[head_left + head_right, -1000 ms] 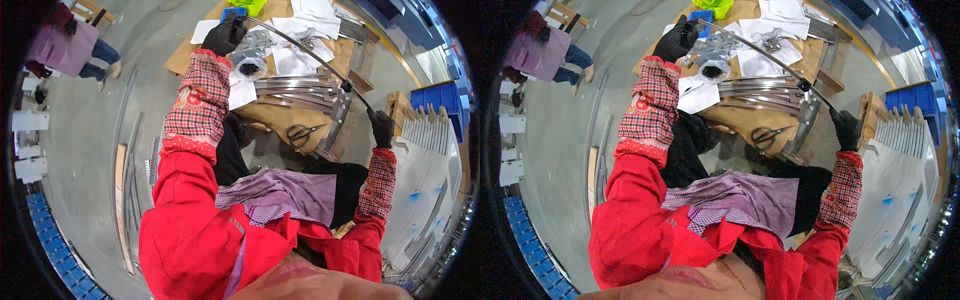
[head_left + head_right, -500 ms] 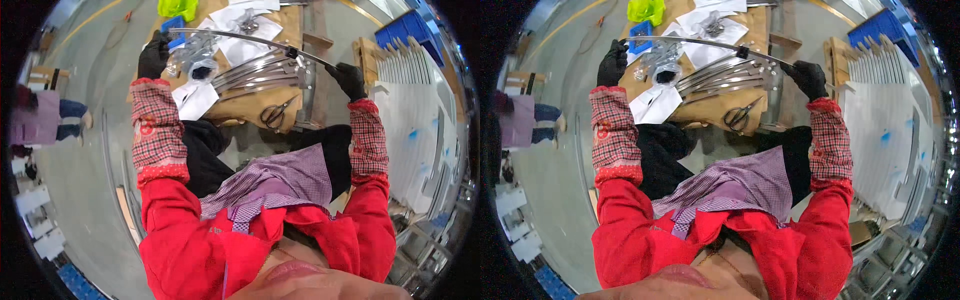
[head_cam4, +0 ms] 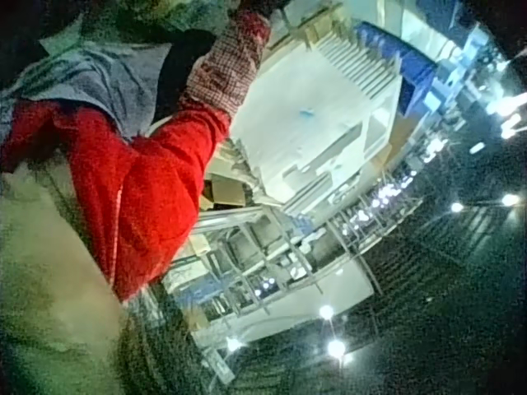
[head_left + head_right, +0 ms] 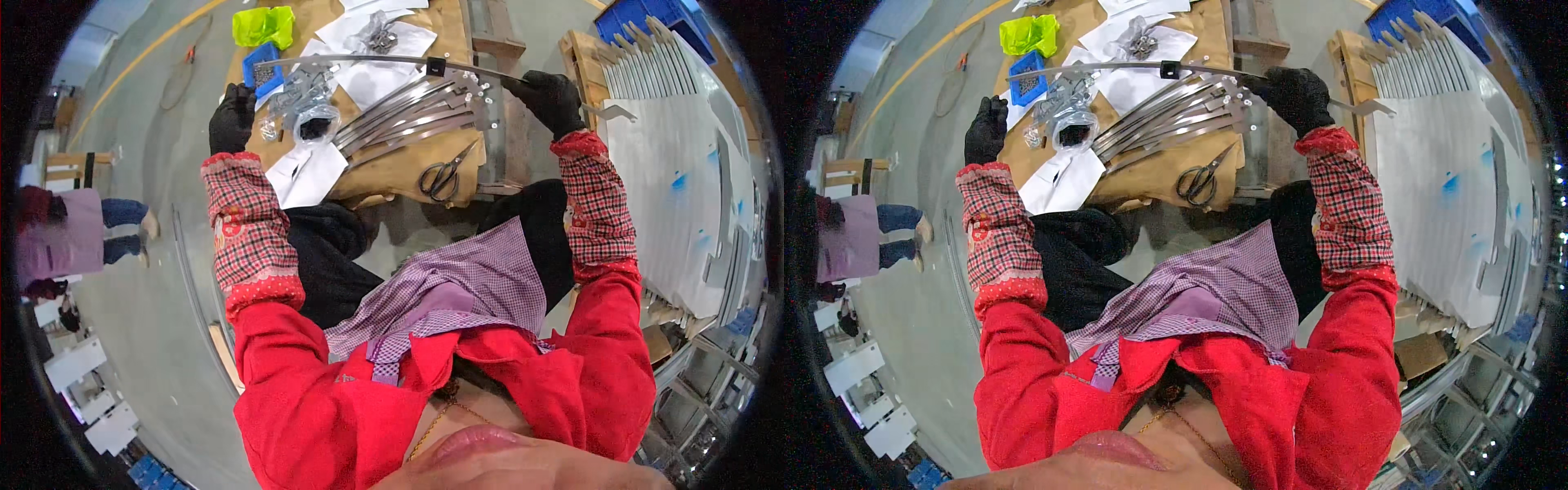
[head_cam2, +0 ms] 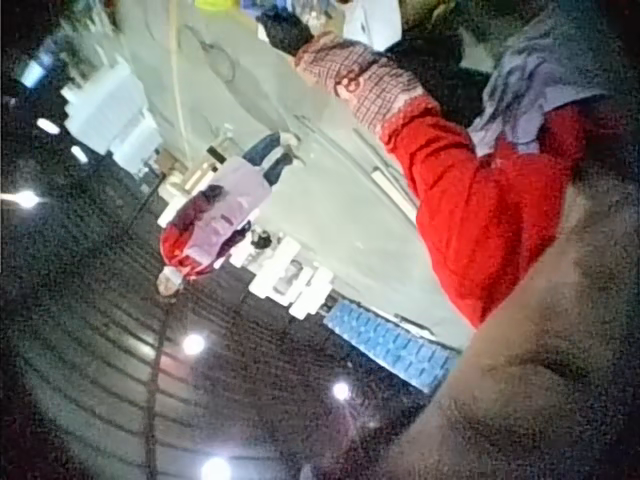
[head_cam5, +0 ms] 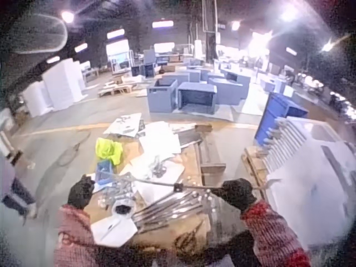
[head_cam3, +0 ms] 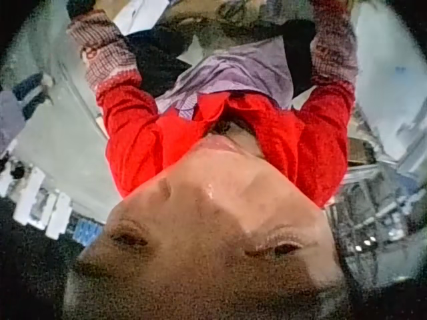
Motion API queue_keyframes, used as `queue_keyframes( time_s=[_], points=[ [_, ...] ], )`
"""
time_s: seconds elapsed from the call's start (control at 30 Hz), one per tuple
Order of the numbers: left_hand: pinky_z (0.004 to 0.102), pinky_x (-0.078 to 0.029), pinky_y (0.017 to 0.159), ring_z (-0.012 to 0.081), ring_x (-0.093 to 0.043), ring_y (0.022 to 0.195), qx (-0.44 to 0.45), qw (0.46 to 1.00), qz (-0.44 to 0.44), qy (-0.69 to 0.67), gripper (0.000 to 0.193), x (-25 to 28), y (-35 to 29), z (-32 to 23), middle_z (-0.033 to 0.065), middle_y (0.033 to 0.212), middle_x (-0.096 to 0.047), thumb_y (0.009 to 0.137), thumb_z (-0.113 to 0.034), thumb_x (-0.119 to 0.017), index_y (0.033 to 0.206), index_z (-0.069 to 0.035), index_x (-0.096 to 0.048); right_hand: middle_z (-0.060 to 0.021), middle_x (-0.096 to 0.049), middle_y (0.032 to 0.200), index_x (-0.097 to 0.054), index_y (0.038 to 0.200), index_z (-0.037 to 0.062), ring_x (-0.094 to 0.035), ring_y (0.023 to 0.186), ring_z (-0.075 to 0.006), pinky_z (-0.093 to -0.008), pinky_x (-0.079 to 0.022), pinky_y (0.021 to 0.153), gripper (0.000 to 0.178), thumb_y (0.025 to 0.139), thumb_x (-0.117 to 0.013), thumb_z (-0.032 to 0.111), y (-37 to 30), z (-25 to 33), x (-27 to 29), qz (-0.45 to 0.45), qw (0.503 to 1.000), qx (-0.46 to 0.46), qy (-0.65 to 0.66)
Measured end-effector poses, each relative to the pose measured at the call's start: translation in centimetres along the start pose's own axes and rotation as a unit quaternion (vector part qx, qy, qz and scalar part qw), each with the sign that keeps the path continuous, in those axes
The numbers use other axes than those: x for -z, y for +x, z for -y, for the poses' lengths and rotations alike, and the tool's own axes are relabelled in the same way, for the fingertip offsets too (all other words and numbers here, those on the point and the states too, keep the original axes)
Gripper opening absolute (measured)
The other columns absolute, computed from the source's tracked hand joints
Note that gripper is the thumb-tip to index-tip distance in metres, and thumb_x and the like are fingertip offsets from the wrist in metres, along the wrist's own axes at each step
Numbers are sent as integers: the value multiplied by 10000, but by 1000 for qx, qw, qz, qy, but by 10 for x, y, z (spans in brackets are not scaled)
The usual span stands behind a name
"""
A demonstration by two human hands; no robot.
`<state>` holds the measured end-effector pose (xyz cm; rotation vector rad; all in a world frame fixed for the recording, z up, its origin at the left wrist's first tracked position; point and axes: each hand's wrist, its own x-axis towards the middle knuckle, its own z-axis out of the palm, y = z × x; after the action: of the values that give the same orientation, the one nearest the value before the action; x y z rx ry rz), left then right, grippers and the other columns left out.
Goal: Manually attaching hardware and fasteners to curved metal strips at a workbench.
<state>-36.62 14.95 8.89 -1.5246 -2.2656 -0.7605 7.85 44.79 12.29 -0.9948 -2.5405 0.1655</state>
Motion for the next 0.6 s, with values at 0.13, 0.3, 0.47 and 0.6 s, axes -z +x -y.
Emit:
queue_keyframes(
  time_s=[0.13, 0.3, 0.47, 0.6],
  points=[
    [330, -495, 701, 259, -627, 846, 20, 995, 13, 92, 289, -6, -10, 12, 66, 1017, -646, 883, -227, -527, 1135, -88, -547, -60, -552, 505, -619, 598, 69, -479, 423, -247, -340, -389, 449, 493, 777, -579, 527, 2, 8, 5, 25, 999, 1, -33],
    [302, -488, 635, 229, -616, 789, -85, 985, 1, 150, 279, -10, -7, 27, 28, 944, -655, 835, -181, -601, 1079, -57, -544, -89, -564, 537, -593, 584, 61, -517, 468, -288, -361, -407, 467, 519, 801, -535, 528, 7, -9, -10, -4, 997, 38, -68],
    [334, -493, 754, 287, -609, 917, 81, 993, 21, 81, 247, -16, -10, 32, 70, 1073, -624, 875, -189, -523, 1088, -72, -566, -125, -534, 541, -557, 572, 45, -485, 481, -317, -395, -392, 473, 507, 813, -542, 491, 14, -10, -14, 0, 993, 71, -94],
    [278, -484, 705, 221, -600, 815, -74, 996, -39, 31, 246, -14, -10, 34, 80, 964, -628, 864, -151, -558, 1072, -21, -542, -140, -502, 524, -536, 568, 30, -440, 469, -319, -403, -372, 467, 506, 818, -550, 469, 15, -13, -18, 3, 996, 87, 22]
  ],
)
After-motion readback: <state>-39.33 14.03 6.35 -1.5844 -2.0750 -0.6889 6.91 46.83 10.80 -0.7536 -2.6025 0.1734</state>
